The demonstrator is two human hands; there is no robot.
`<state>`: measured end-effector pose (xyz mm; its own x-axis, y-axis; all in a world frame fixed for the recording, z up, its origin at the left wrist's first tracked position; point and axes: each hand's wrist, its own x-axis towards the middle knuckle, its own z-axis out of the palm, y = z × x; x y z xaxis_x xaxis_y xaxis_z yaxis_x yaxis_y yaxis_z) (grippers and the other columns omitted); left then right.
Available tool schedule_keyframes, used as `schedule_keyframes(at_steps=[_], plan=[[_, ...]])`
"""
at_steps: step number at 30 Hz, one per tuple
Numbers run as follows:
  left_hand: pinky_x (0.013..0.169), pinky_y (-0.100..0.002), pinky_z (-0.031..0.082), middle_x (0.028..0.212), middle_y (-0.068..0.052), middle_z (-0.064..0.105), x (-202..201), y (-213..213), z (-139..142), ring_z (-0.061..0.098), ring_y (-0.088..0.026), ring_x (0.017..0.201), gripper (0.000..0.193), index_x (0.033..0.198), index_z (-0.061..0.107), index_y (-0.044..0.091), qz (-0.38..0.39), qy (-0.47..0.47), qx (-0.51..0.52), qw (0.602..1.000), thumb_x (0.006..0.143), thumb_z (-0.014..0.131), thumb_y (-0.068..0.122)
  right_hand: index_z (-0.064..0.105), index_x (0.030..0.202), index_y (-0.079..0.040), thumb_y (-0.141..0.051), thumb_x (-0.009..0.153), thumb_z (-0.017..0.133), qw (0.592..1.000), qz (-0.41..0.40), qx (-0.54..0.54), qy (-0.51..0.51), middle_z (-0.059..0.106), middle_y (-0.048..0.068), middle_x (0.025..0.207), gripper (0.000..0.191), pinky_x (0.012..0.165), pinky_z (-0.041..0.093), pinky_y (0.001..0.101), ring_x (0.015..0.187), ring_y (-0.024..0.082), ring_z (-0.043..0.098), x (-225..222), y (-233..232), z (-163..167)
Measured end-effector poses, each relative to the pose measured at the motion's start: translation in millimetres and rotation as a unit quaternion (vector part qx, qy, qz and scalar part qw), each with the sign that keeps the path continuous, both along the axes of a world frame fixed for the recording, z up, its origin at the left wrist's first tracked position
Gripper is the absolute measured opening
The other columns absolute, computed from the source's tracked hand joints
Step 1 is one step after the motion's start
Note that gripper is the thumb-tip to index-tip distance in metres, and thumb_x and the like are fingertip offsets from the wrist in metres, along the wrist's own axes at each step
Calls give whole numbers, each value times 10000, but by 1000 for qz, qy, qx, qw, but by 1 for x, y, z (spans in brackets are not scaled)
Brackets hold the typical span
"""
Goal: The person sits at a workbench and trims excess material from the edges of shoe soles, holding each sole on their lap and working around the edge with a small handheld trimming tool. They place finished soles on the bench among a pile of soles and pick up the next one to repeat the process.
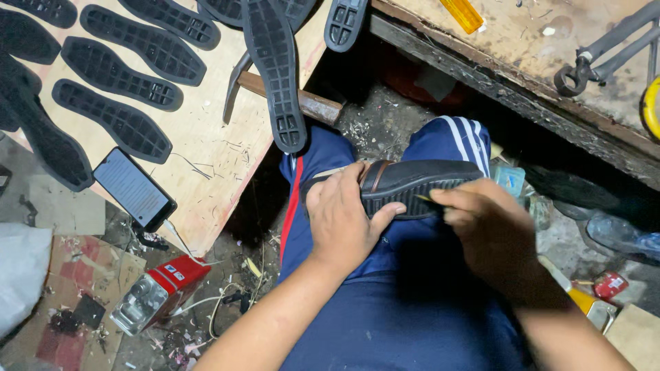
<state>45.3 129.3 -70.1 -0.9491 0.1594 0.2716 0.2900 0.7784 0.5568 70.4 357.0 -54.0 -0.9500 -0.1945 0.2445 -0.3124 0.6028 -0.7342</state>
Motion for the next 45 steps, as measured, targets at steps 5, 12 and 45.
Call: schedule_keyframes(at_steps=[5, 12, 45], plan=[[1011, -455, 374, 1252, -129, 651, -1, -2, 0, 605, -297, 1177, 837, 1347, 502, 21, -5, 7, 10, 1000, 723, 884, 427, 682, 1117, -47, -167, 987, 599, 998, 64, -15, -19, 708, 172, 1061, 196, 876, 559, 389, 974, 334, 704, -13, -25, -4], [1009, -448, 375, 1281, -107, 648, -2, -3, -1, 603, -282, 1183, 822, 1357, 493, 36, -12, 15, 2, 1000, 702, 891, 336, 692, 1100, -52, -154, 963, 625, 997, 77, 12, -18, 710, 162, 1064, 183, 868, 558, 407, 997, 348, 703, -15, -33, -2], [1006, -428, 324, 1301, -77, 660, 1, 5, 23, 593, -261, 1172, 672, 1330, 601, 122, -36, 29, -61, 997, 788, 832, 444, 598, 1305, 61, -97, 876, 750, 991, -50, -72, -96, 632, 145, 1202, 482, 891, 481, 316, 1043, 176, 621, -23, 28, -14]])
